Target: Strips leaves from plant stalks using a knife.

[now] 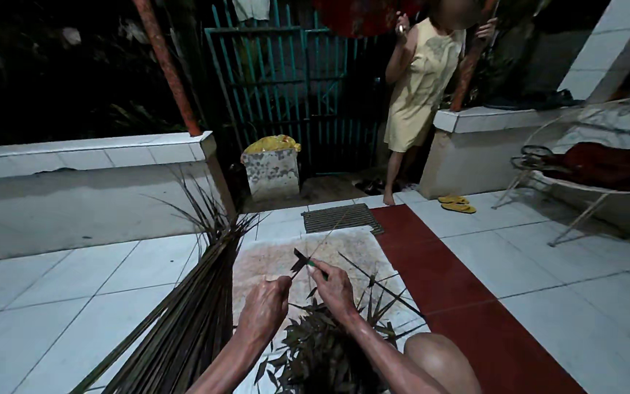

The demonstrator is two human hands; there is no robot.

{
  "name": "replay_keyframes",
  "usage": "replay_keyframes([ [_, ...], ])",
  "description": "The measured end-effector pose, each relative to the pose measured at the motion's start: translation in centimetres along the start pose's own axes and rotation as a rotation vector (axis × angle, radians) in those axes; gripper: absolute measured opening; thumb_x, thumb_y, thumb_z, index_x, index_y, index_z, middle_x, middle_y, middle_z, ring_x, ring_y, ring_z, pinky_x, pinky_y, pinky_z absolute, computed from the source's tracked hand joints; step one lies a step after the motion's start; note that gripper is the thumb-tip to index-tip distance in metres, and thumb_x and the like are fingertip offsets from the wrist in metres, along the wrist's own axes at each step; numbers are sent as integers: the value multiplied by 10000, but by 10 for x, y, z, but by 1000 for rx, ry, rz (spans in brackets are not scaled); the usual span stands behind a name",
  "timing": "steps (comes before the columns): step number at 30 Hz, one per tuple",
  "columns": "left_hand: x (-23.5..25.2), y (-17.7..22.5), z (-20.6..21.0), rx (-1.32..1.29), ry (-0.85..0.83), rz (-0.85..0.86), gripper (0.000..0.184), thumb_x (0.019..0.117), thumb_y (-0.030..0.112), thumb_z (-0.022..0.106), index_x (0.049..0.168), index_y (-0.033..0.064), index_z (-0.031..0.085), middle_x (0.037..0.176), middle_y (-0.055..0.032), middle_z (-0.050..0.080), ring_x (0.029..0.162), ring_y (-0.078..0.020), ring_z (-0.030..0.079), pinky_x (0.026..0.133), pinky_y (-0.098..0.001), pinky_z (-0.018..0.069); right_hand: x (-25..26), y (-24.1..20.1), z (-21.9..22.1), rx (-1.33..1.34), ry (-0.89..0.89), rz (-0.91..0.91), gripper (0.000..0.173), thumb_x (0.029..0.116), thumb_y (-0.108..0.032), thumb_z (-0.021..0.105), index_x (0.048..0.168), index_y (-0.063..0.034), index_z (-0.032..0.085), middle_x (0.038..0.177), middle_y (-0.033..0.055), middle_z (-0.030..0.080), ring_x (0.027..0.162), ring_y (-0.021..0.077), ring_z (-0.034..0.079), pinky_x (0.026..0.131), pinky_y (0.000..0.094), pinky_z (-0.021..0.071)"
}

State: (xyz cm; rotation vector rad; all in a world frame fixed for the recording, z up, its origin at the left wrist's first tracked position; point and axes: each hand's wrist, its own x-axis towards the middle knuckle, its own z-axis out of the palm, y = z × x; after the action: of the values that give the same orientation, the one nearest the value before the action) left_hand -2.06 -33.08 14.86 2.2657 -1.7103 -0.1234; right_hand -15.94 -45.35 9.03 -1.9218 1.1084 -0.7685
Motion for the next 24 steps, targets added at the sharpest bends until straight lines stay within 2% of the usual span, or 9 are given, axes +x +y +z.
replay_keyframes([
  [4, -10, -11, -5, -56, 25, 35, 260, 1056, 213, 503, 1083, 111, 741, 864, -112, 727, 838, -296, 718, 777, -501, 570, 10, 6, -10, -16, 130, 33, 363, 1057, -319, 520, 1360, -204, 684, 991, 104, 742, 878, 279, 702, 816, 541, 560],
  [6, -13, -17, -9, -105, 38, 31, 281, 1062, 217, 495, 1120, 98, 743, 898, -114, 734, 860, -287, 718, 807, -492, 569, 14, 12, -15, 33, 140, -33, 371, 1060, -327, 523, 1338, -147, 690, 930, 103, 726, 797, 251, 681, 763, 497, 564],
  [7, -13, -21, -9, -131, 43, 27, 292, 1069, 230, 489, 1121, 90, 739, 904, -114, 732, 864, -279, 714, 815, -485, 566, 14, 14, -14, 63, 126, -89, 370, 1057, -335, 529, 1321, -139, 699, 889, 80, 715, 742, 207, 661, 717, 445, 562],
  [9, -11, -28, -11, -192, 31, 9, 305, 1074, 248, 483, 1110, 72, 730, 908, -115, 722, 860, -267, 703, 825, -471, 559, 8, 11, -9, 116, 57, -187, 370, 1055, -362, 539, 1302, -148, 712, 841, 34, 692, 692, 135, 622, 674, 362, 542],
  [14, -3, -39, -10, -391, 3, -10, 324, 1077, 275, 487, 1075, 67, 735, 801, -67, 692, 696, -181, 669, 731, -402, 574, -10, -2, 8, 187, -156, -306, 355, 1047, -364, 559, 1300, -174, 719, 845, -2, 702, 677, 91, 618, 660, 303, 545],
  [24, -6, -39, -8, -473, -39, -39, 297, 1071, 277, 519, 1081, 103, 760, 754, -10, 694, 635, -115, 643, 675, -335, 561, -6, 1, 11, 78, -103, -199, 378, 1051, -438, 519, 1310, -249, 719, 872, -8, 709, 723, 122, 633, 708, 375, 545],
])
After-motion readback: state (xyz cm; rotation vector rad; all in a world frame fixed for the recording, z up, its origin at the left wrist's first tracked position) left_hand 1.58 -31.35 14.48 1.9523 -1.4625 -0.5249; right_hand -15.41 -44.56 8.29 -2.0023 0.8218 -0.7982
